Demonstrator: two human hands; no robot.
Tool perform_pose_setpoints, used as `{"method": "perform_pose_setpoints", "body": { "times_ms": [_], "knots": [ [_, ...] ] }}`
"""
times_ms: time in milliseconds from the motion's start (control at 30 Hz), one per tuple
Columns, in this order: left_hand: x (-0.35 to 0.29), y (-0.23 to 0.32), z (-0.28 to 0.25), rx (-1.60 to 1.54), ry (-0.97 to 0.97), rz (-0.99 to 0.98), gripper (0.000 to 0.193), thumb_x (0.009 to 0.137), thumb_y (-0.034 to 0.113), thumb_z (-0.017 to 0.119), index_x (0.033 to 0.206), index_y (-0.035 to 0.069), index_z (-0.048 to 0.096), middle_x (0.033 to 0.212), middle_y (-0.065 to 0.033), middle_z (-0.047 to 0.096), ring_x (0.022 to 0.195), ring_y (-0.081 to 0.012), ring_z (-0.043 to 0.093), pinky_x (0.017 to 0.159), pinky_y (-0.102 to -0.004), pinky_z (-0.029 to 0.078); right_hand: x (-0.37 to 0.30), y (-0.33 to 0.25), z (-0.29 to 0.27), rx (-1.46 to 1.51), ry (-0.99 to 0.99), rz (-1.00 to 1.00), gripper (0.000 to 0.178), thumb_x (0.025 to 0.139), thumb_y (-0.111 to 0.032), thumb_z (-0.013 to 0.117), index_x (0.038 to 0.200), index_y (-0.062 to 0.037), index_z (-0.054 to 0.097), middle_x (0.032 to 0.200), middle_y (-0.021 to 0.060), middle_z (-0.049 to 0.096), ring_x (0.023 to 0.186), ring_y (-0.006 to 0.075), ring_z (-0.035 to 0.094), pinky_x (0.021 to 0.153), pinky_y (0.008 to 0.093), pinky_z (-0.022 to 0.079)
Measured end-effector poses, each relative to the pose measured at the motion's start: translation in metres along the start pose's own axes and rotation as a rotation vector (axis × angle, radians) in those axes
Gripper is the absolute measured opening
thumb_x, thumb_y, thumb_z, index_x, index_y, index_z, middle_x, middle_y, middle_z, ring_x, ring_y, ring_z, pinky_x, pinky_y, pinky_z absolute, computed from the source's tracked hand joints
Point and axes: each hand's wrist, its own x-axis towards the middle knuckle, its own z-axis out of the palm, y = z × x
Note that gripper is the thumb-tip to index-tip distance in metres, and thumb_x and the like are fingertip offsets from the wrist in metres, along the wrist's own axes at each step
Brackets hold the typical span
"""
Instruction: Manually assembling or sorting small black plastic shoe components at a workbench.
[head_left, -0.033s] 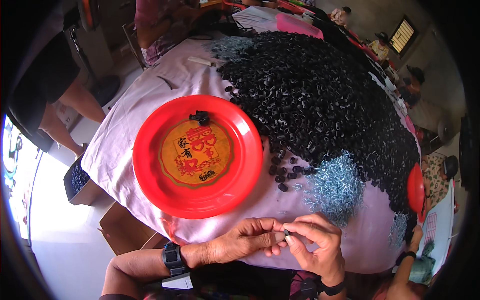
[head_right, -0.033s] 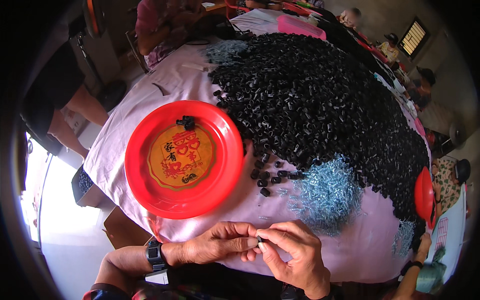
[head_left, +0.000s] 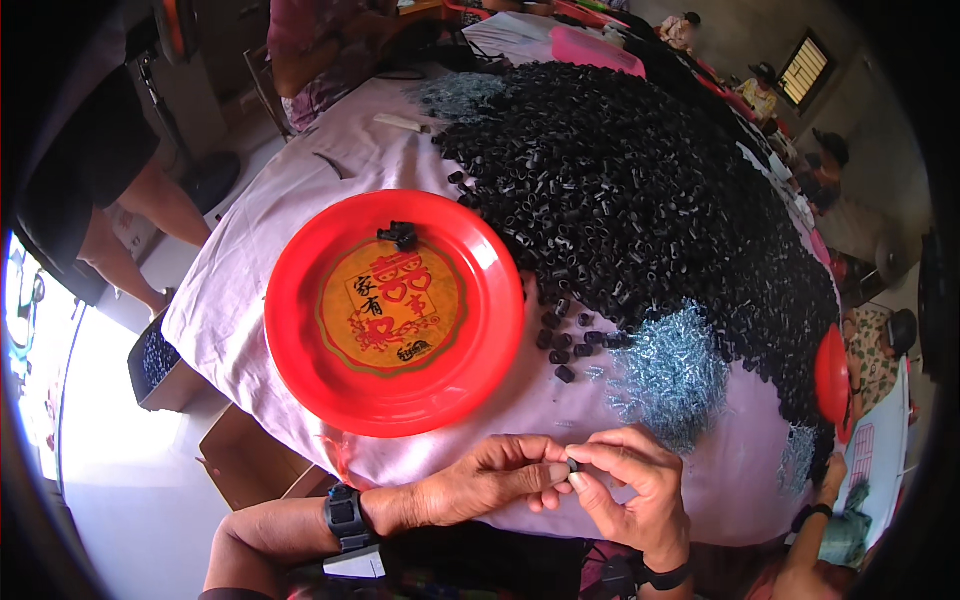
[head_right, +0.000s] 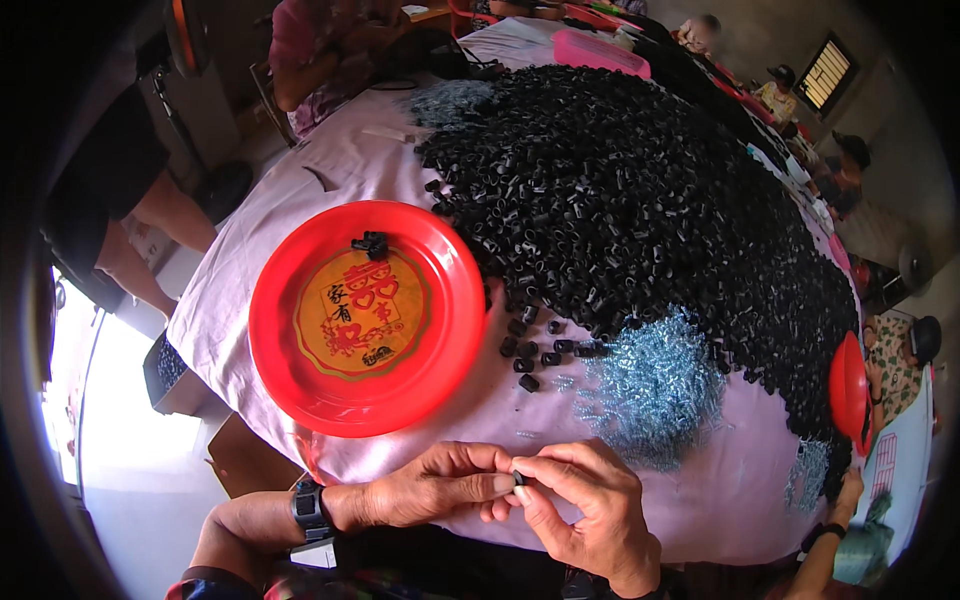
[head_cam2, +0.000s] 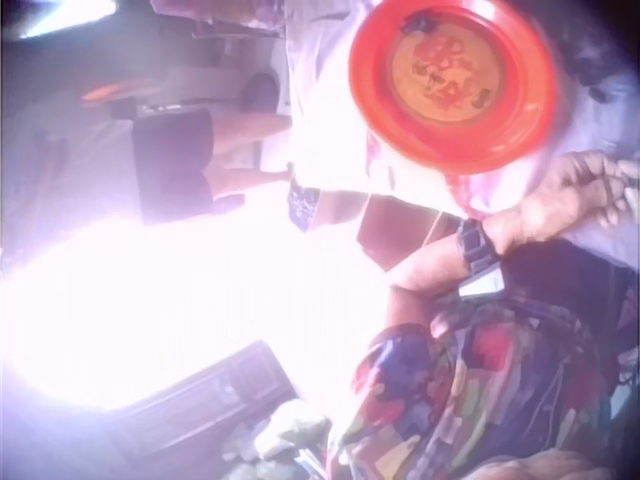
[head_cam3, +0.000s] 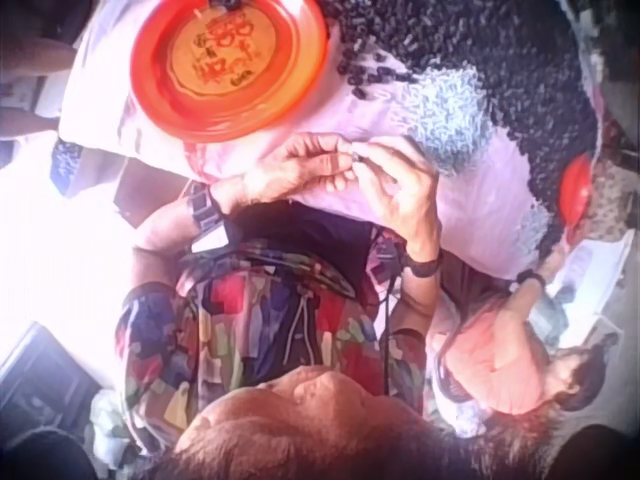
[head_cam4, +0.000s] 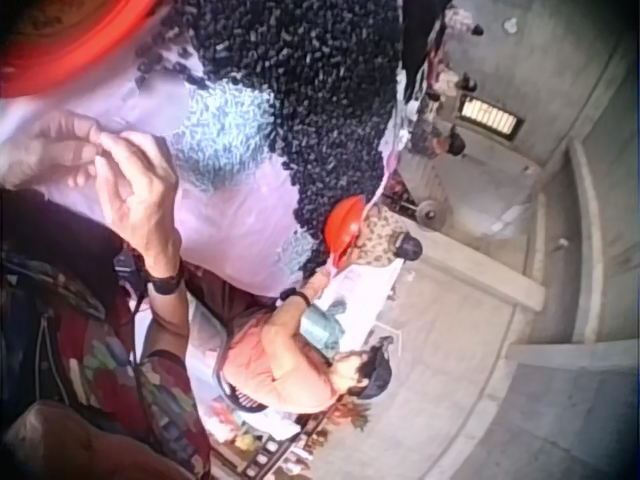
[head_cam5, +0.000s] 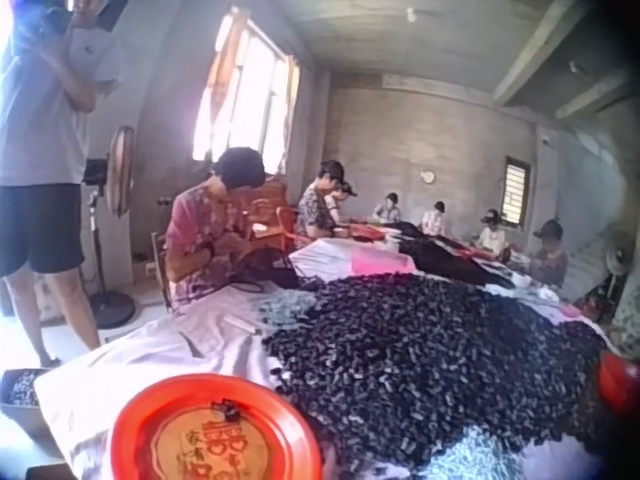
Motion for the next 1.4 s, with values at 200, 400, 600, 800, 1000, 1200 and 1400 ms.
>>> {"method": "perform_pose_setpoints", "body": {
  "times_ms": [200, 400, 600, 800, 1000, 1200, 1400],
  "knots": [
    [-0.001, 0.007, 0.002, 0.073, -0.007, -0.078, 0.031, 0.108, 0.02, 0.06, 0.134, 0.003, 0.062, 0.113, -0.0006, 0.067, 0.097, -0.0075, 0.063, 0.087, -0.026, 0.053, -0.001, 0.012, -0.006, 0.099, -0.075, -0.05, 0.021, 0.084, -0.003, 0.079, 0.105, -0.004, 0.078, 0.099, 0.0087, 0.072, 0.087, 0.0217, 0.07, 0.075, 0.0325, 0.057],
    [0.0, 0.004, 0.004, -0.062, 0.031, -0.046, 0.031, 0.107, 0.017, 0.062, 0.134, 0.002, 0.062, 0.113, -0.0006, 0.067, 0.095, -0.0077, 0.063, 0.083, -0.025, 0.053, -0.004, 0.02, 0.006, 0.248, -0.02, -0.048, 0.025, 0.086, -0.002, 0.077, 0.111, -0.0025, 0.079, 0.106, 0.0108, 0.069, 0.089, 0.0189, 0.07, 0.078, 0.0293, 0.06],
    [0.003, 0.002, 0.001, -0.083, 0.036, -0.039, 0.032, 0.106, 0.017, 0.063, 0.134, 0.003, 0.062, 0.113, -0.0011, 0.068, 0.093, -0.0071, 0.063, 0.081, -0.0236, 0.052, -0.006, 0.014, 0.007, 0.135, 0.019, -0.064, 0.03, 0.085, -0.002, 0.077, 0.115, -0.0048, 0.079, 0.103, 0.0104, 0.069, 0.088, 0.0197, 0.069, 0.075, 0.0301, 0.059],
    [0.005, 0.005, 0.004, -0.066, 0.064, -0.069, 0.029, 0.105, 0.019, 0.065, 0.131, 0.004, 0.065, 0.109, -0.0004, 0.069, 0.091, -0.0071, 0.064, 0.08, -0.0236, 0.052, -0.004, 0.011, -0.002, 0.018, 0.053, -0.115, 0.029, 0.082, -0.001, 0.08, 0.111, -0.0057, 0.08, 0.094, 0.0085, 0.07, 0.083, 0.0198, 0.067, 0.069, 0.031, 0.056],
    [0.006, 0.01, 0.007, -0.047, 0.079, -0.105, 0.034, 0.105, 0.023, 0.065, 0.134, 0.004, 0.065, 0.111, -0.0006, 0.07, 0.093, -0.0074, 0.064, 0.081, -0.0243, 0.053, -0.011, 0.013, -0.006, 0.077, 0.102, 0.006, 0.026, 0.081, 0.003, 0.08, 0.106, -0.0038, 0.08, 0.094, 0.0083, 0.073, 0.072, 0.0129, 0.064, 0.061, 0.0247, 0.05],
    [0.006, 0.009, 0.007, -0.085, 0.057, -0.078, 0.038, 0.106, 0.023, 0.064, 0.139, 0.005, 0.062, 0.117, -0.0029, 0.071, 0.098, -0.0092, 0.066, 0.086, -0.0254, 0.054, -0.025, 0.016, 0.008, 0.32, 0.236, 0.11, 0.024, 0.085, 0.002, 0.079, 0.109, -0.0011, 0.077, 0.093, 0.0062, 0.074, 0.072, 0.0075, 0.062, 0.059, 0.0216, 0.048],
    [0.006, 0.007, 0.009, -0.073, 0.081, -0.044, 0.036, 0.107, 0.021, 0.063, 0.138, 0.003, 0.061, 0.119, -0.006, 0.072, 0.105, -0.0121, 0.068, 0.087, -0.0262, 0.056, -0.022, 0.009, 0.004, 0.076, 0.202, -0.002, 0.024, 0.082, 0.004, 0.079, 0.105, -0.0018, 0.077, 0.092, 0.0069, 0.076, 0.071, 0.0135, 0.065, 0.062, 0.0254, 0.051]
  ]
}}
